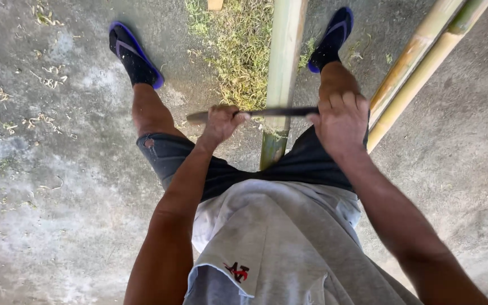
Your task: Using a machete as a drawknife to shave and smooth a bamboo pole.
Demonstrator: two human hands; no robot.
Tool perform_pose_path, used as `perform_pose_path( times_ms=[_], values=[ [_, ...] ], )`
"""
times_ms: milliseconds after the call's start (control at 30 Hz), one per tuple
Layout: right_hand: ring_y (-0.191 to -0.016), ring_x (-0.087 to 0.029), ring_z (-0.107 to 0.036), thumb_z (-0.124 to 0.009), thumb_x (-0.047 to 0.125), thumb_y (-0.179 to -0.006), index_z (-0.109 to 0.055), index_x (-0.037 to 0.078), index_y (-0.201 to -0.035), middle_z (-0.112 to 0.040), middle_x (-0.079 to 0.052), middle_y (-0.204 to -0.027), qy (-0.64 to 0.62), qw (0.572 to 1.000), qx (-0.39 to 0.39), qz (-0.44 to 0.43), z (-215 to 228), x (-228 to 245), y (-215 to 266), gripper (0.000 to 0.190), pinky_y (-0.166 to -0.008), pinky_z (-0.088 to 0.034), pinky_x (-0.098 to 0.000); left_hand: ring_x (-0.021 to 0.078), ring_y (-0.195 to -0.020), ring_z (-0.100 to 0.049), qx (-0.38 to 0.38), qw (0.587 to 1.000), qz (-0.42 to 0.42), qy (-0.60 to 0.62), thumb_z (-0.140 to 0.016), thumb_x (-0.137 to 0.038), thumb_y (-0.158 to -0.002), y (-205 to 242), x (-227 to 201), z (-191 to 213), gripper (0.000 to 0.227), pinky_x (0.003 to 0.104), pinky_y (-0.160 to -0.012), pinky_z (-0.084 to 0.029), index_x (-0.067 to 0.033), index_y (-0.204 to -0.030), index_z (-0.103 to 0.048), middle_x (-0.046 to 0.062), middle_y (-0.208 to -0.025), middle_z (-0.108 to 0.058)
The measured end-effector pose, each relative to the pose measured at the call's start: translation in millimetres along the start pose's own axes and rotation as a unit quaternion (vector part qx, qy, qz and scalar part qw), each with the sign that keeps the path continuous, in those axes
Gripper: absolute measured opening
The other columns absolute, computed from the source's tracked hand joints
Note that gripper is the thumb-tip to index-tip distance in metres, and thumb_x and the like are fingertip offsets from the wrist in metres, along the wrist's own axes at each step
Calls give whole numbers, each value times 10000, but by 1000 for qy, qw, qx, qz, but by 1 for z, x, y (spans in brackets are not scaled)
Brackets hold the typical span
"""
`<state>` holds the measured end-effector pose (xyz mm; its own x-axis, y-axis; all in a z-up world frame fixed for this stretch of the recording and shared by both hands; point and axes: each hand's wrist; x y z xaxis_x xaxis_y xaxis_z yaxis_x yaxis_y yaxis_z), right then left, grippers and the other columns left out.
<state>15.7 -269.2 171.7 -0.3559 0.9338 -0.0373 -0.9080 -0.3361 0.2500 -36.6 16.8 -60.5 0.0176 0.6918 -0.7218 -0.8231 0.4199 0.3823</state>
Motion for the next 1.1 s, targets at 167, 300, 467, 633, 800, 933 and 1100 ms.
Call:
perform_pose_path(
  times_ms=[167,300,467,633,800,933,1100],
  values=[
    [-1011,-236,-532,-815,420,-832,-758,127,-990,-635,-28,-969,54,998,-25,34,12,12,-8,338,-931,-344,-424,286,-738,-591,25,993,83,83,-181,-951,-770,7,5,-17,972,523,-871,-482,-115,-798,-675,39,-677,-546],
    [-1026,-237,-546,-814,387,-783,-728,131,-879,-623,-35,-904,31,999,-2,35,7,18,0,287,-938,-352,-426,281,-736,-613,78,990,75,89,-153,-925,-770,6,0,-14,975,544,-895,-484,-112,-832,-688,88,-704,-567],
    [-1055,-195,-525,-804,387,-903,-720,142,-929,-611,-13,-921,127,985,-66,97,13,17,-27,261,-1001,-341,-377,315,-859,-610,4,994,36,99,-169,-948,-862,6,28,-53,1045,542,-891,-495,-34,-969,-664,120,-868,-607],
    [-986,-203,-546,-794,424,-790,-728,154,-906,-616,-9,-897,43,997,17,58,6,14,6,301,-956,-353,-392,305,-761,-590,63,994,35,79,-125,-914,-831,15,4,-19,999,564,-878,-471,-67,-839,-655,108,-729,-577],
    [-906,-207,-532,-749,568,-897,-786,205,-1054,-663,-1,-885,27,998,49,-17,-21,-57,-56,398,-912,-345,-436,203,-516,-500,49,991,126,-2,-41,-891,-816,-64,-7,43,892,488,-610,-573,-151,-716,-528,8,-596,-454],
    [-1094,-202,-536,-742,593,-952,-775,174,-1024,-663,23,-934,10,990,-143,13,-63,-123,-123,426,-1048,-347,-416,234,-644,-540,-127,980,15,-150,-223,-743,-996,-146,-15,100,762,483,-801,-455,-143,-796,-647,48,-667,-564],
    [-1045,-243,-530,-729,622,-893,-794,185,-989,-655,2,-911,28,988,-153,-12,-55,-111,-116,452,-898,-310,-437,282,-935,-587,-110,978,81,-158,-313,-760,-940,-134,-40,114,760,488,-995,-366,-114,-902,-713,88,-845,-680]
  ],
)
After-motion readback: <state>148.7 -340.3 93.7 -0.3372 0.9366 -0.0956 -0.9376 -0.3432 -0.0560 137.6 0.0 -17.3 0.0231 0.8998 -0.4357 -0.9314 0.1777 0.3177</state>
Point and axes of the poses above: each hand's wrist, its own y-axis away from the middle knuckle, its own z-axis out of the back of the hand, x = y × z
